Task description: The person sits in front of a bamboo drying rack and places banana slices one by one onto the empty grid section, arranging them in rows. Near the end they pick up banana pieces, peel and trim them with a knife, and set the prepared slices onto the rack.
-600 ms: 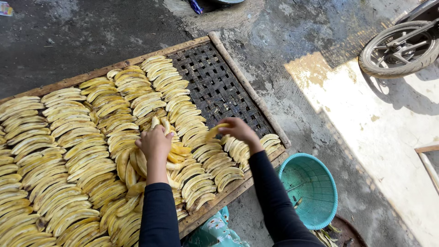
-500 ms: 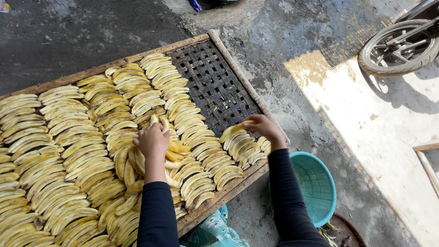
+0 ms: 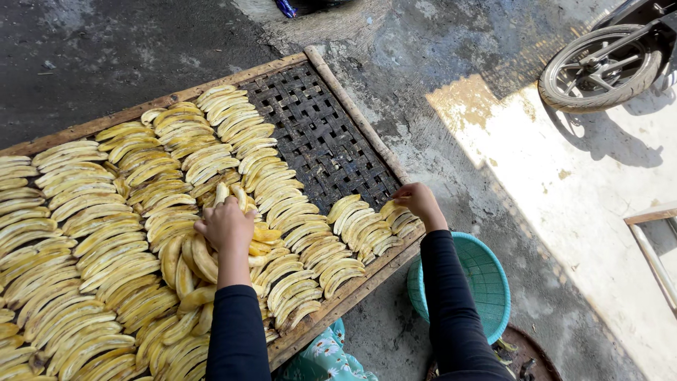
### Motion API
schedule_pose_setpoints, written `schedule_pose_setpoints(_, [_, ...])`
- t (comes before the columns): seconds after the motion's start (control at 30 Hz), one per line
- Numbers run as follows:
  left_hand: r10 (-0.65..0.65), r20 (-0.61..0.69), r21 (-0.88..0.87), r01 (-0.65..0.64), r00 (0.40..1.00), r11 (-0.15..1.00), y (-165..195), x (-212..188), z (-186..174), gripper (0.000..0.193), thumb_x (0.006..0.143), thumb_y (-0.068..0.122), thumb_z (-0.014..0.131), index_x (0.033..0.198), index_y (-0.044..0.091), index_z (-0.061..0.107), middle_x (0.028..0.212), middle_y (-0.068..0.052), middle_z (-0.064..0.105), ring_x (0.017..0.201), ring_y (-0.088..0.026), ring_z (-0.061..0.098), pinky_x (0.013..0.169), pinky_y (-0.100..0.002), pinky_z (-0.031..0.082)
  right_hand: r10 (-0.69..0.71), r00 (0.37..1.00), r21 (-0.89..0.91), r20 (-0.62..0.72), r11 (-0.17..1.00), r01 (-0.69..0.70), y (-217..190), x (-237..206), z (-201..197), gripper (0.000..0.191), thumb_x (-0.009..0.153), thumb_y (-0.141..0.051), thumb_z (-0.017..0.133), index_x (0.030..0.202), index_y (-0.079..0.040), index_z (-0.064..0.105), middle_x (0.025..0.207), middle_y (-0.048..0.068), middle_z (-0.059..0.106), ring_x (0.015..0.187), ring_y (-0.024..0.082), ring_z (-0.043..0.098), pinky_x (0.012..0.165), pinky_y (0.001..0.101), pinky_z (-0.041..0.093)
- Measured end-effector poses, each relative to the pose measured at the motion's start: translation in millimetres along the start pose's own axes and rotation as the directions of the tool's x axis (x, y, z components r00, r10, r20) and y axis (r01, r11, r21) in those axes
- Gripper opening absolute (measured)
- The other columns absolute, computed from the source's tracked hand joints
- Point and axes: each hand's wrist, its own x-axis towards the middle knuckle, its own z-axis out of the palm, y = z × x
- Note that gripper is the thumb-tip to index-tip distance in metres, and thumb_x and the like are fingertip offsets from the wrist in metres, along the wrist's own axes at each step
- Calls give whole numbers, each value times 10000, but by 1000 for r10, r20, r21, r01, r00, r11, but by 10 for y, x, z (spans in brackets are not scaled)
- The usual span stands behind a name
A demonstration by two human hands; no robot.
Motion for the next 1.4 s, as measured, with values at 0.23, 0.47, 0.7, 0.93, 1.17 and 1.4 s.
schedule_pose_setpoints(0.23, [-88, -310, -332, -21, 947, 943, -438, 125, -467, 187, 1015, 210, 644, 1179, 184, 732, 1096, -24, 760, 1088, -322, 612, 961, -521, 422, -386, 898, 43, -213, 914, 403, -1368, -230, 718, 281, 891, -274, 785, 1107, -100, 733, 1139, 85, 725, 1062, 242, 667, 933, 407, 531])
schedule_pose_setpoints(0.47, [-43, -239, -378, -52, 970, 924, -613, 48, -559, 179, 1004, 201, 645, 1159, 180, 731, 1144, -16, 754, 1048, -253, 695, 918, -464, 516, -579, 807, 149, 114, 813, 562, -2999, -778, 1522, 534, 846, -121, 741, 1351, -72, 574, 1096, 181, 695, 1015, 350, 677, 863, 432, 550])
schedule_pose_setpoints(0.7, [24, -127, -171, -46, 992, 984, -263, 1, -192, 361, 926, 356, 756, 1229, 170, 694, 1192, -105, 715, 1127, -322, 644, 966, -505, 456, -551, 833, 293, -35, 792, 536, -2744, -756, 1507, 386, 869, -63, 669, 1253, -42, 639, 1006, 147, 709, 893, 329, 698, 799, 424, 565])
schedule_pose_setpoints(0.93, [27, -134, 33, -23, 991, 999, 92, -188, 138, 623, 793, 397, 843, 1323, 148, 631, 1221, -113, 687, 1174, -294, 603, 965, -465, 388, -285, 922, 256, 263, 942, 218, -1089, -67, 411, 229, 952, -158, 680, 1166, -123, 755, 990, 56, 769, 844, 146, 709, 804, 341, 597])
schedule_pose_setpoints(1.17, [-9, 20, 7, 8, 1000, 1000, -154, -20, -85, 485, 881, 397, 799, 1310, 206, 681, 1134, -41, 761, 1139, -273, 628, 1013, -446, 387, -149, 919, 99, 366, 988, 121, -125, 391, -101, 203, 842, -98, 797, 1044, -79, 787, 964, 60, 806, 871, 152, 750, 797, 318, 592])
schedule_pose_setpoints(1.4, [-50, 189, 33, 45, 981, 998, -311, 8, -147, 305, 919, 398, 775, 1192, 264, 757, 1181, -35, 754, 1148, -271, 631, 1038, -470, 374, -332, 943, -269, -20, 910, 315, -604, 168, 276, 192, 794, -66, 793, 968, -146, 803, 1034, 69, 771, 940, 230, 712, 823, 405, 569])
